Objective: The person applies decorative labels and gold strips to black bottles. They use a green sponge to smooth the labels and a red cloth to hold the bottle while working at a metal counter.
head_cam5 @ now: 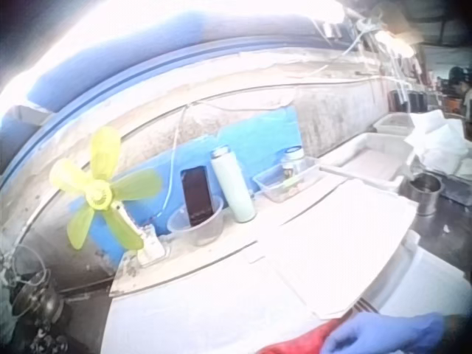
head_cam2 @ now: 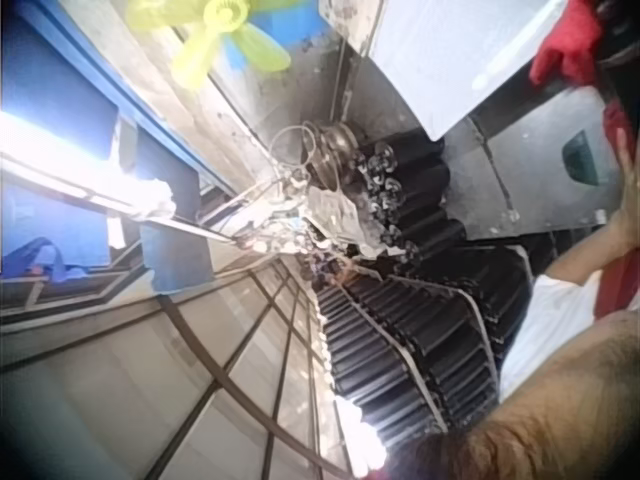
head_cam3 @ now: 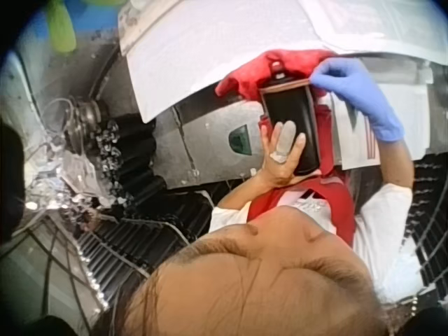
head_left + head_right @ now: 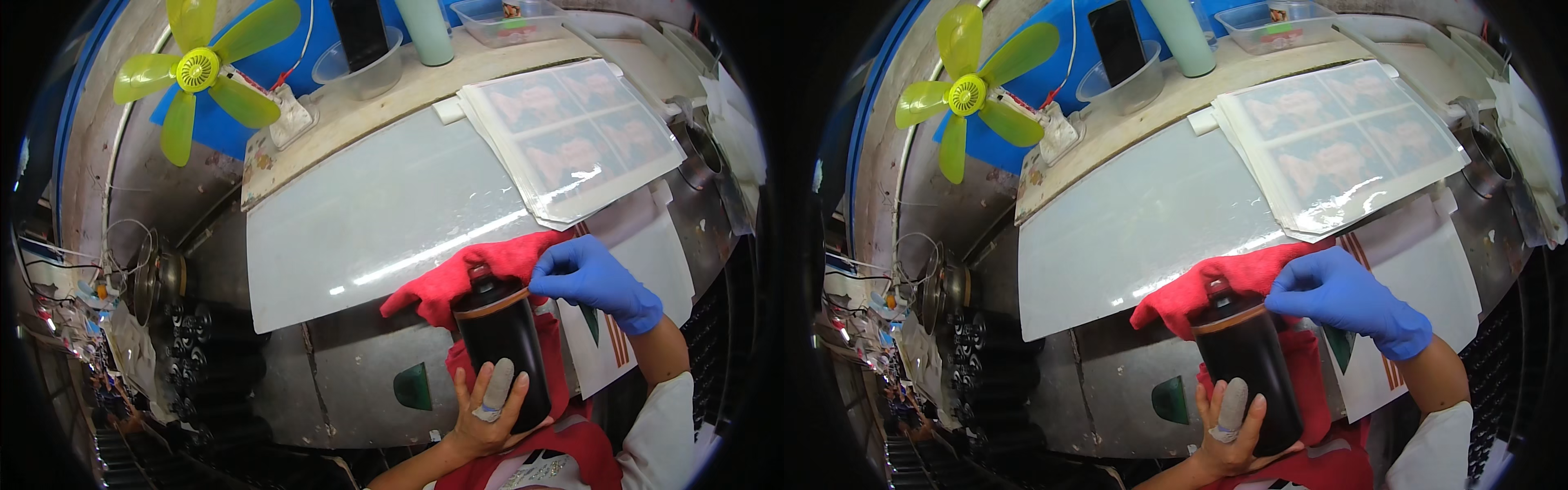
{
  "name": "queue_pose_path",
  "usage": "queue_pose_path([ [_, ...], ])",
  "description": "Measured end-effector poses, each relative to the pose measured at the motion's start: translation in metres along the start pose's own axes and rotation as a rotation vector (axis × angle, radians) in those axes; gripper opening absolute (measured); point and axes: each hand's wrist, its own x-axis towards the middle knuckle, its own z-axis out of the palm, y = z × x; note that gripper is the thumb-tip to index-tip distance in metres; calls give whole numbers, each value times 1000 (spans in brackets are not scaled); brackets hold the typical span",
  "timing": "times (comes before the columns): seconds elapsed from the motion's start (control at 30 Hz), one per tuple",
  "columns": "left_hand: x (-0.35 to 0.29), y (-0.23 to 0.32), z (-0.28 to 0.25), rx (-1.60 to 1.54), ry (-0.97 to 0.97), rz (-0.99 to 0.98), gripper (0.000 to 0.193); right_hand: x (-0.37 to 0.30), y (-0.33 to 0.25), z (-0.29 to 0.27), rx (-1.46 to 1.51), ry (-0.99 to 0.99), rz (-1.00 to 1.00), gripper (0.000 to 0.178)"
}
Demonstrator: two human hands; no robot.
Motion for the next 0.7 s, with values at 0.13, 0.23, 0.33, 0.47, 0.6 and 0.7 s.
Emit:
queue_pose_path([
  [0.13,-5,-2,0,-61,8,-13,99,6,10,2,13,-30,-60,18],
  [0.23,-13,-8,2,-147,30,-19,103,5,8,5,-15,-28,-48,21],
  [0.33,-21,-15,4,-318,24,-44,103,7,10,7,-70,-28,-95,23],
  [0.47,-3,6,-12,-187,54,-114,93,9,12,6,-49,-33,-92,24],
  [0.6,3,12,-6,11,-123,-76,69,10,14,4,6,-50,-89,21],
  [0.7,-35,-13,8,-367,-69,-84,91,4,13,-1,53,-7,-85,18],
])
